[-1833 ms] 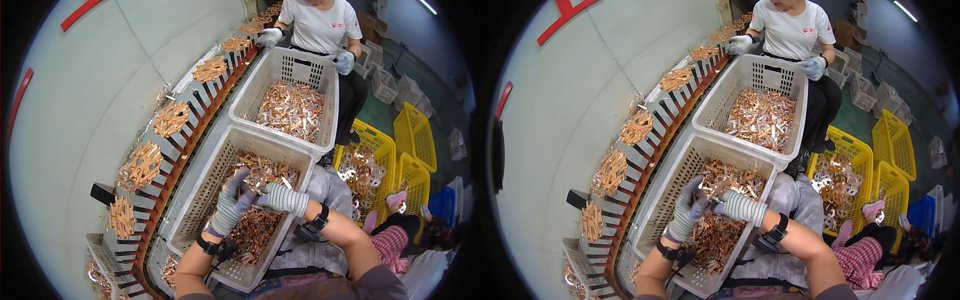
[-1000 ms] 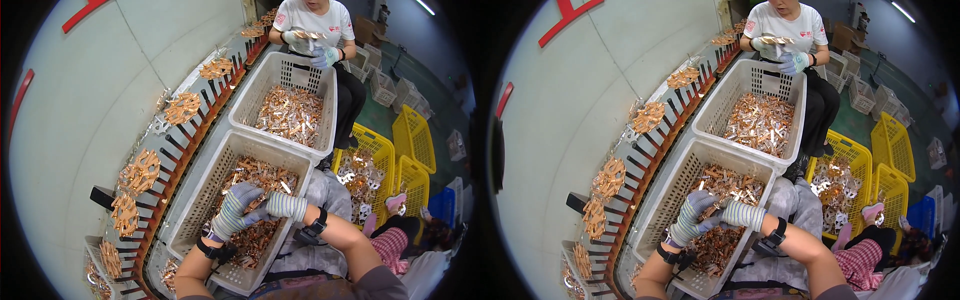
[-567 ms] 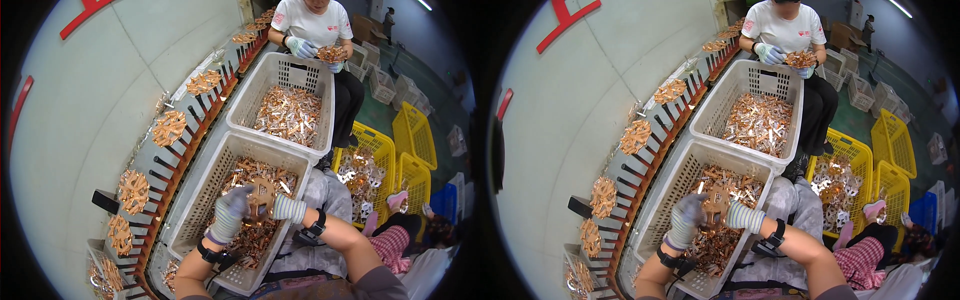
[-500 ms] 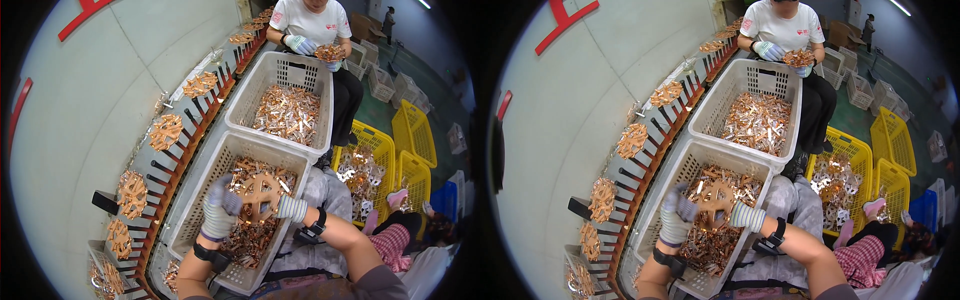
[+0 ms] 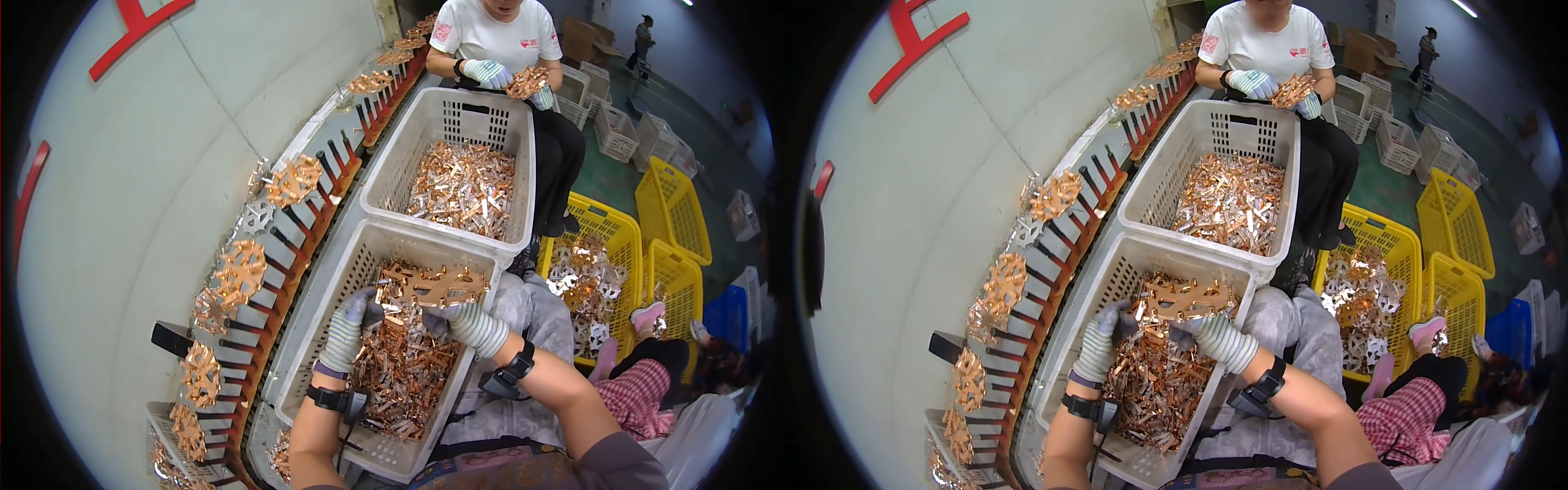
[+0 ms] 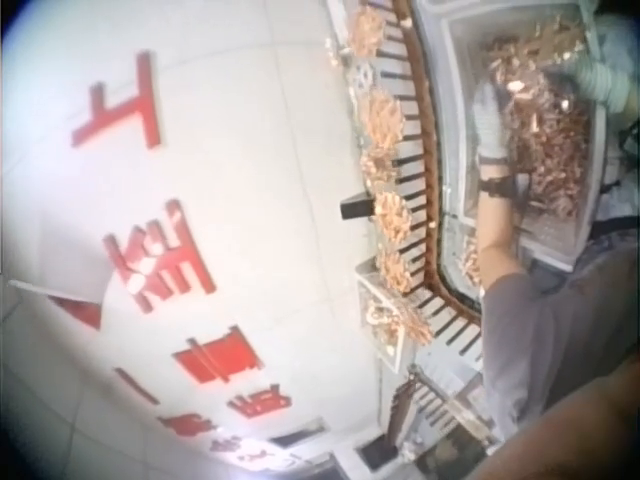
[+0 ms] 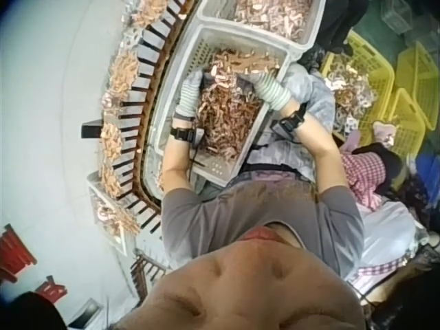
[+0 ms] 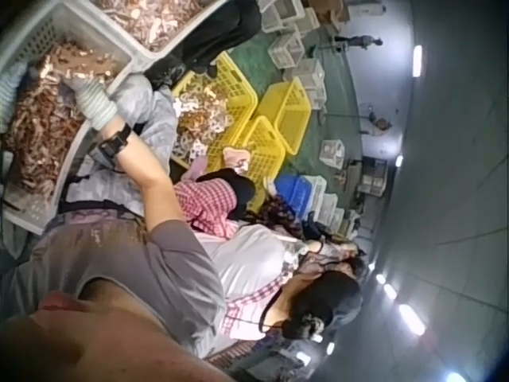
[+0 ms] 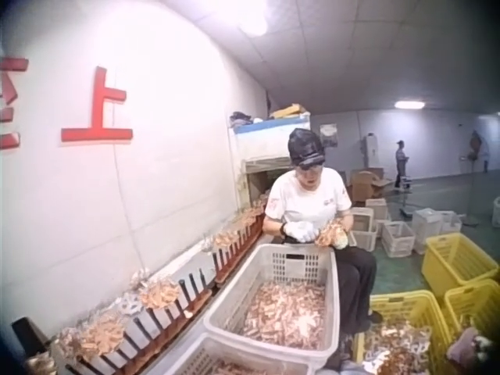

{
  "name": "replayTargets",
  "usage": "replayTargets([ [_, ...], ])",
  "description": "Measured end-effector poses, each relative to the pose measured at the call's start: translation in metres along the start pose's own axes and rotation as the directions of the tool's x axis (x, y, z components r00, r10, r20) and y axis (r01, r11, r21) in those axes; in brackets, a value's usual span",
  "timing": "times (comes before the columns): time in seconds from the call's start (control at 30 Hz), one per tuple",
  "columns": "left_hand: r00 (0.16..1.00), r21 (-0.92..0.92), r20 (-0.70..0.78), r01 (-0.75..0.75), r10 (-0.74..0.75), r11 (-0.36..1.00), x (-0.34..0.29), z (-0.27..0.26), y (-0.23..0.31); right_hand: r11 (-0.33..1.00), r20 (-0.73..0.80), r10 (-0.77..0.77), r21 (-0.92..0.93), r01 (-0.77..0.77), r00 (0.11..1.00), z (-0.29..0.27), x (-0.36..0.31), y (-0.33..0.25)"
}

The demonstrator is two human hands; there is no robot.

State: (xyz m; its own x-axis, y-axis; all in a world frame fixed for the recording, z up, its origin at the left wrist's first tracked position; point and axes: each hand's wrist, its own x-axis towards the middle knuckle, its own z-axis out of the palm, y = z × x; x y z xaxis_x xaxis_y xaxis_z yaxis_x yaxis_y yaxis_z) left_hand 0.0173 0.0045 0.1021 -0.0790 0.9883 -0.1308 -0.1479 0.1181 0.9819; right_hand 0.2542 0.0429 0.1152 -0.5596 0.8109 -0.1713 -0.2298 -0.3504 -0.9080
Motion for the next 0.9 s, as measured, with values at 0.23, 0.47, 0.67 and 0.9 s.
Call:
replayTargets([
  [0.23,0.991,-0.277,0.014,0.132,-0.133,0.952,-0.015,0.023,-0.001,0.995,0.189,-0.017,0.098,-0.001,0.982,-0.042,-0.039,-0.047],
  [0.47,0.996,-0.376,0.020,0.088,-0.087,0.922,0.005,0.053,0.032,0.402,-0.422,-0.478,0.675,0.619,0.771,-0.168,-0.076,-0.151],
  [0.67,1.000,0.020,0.007,0.005,-0.005,1.000,0.074,0.075,0.098,0.912,-0.146,-0.406,0.000,0.411,0.902,-0.123,-0.076,-0.145],
  [0.9,0.961,0.538,-0.049,-0.205,0.274,0.818,0.212,0.045,0.110,0.219,0.331,-0.464,-0.856,0.468,0.822,-0.088,-0.043,-0.075],
])
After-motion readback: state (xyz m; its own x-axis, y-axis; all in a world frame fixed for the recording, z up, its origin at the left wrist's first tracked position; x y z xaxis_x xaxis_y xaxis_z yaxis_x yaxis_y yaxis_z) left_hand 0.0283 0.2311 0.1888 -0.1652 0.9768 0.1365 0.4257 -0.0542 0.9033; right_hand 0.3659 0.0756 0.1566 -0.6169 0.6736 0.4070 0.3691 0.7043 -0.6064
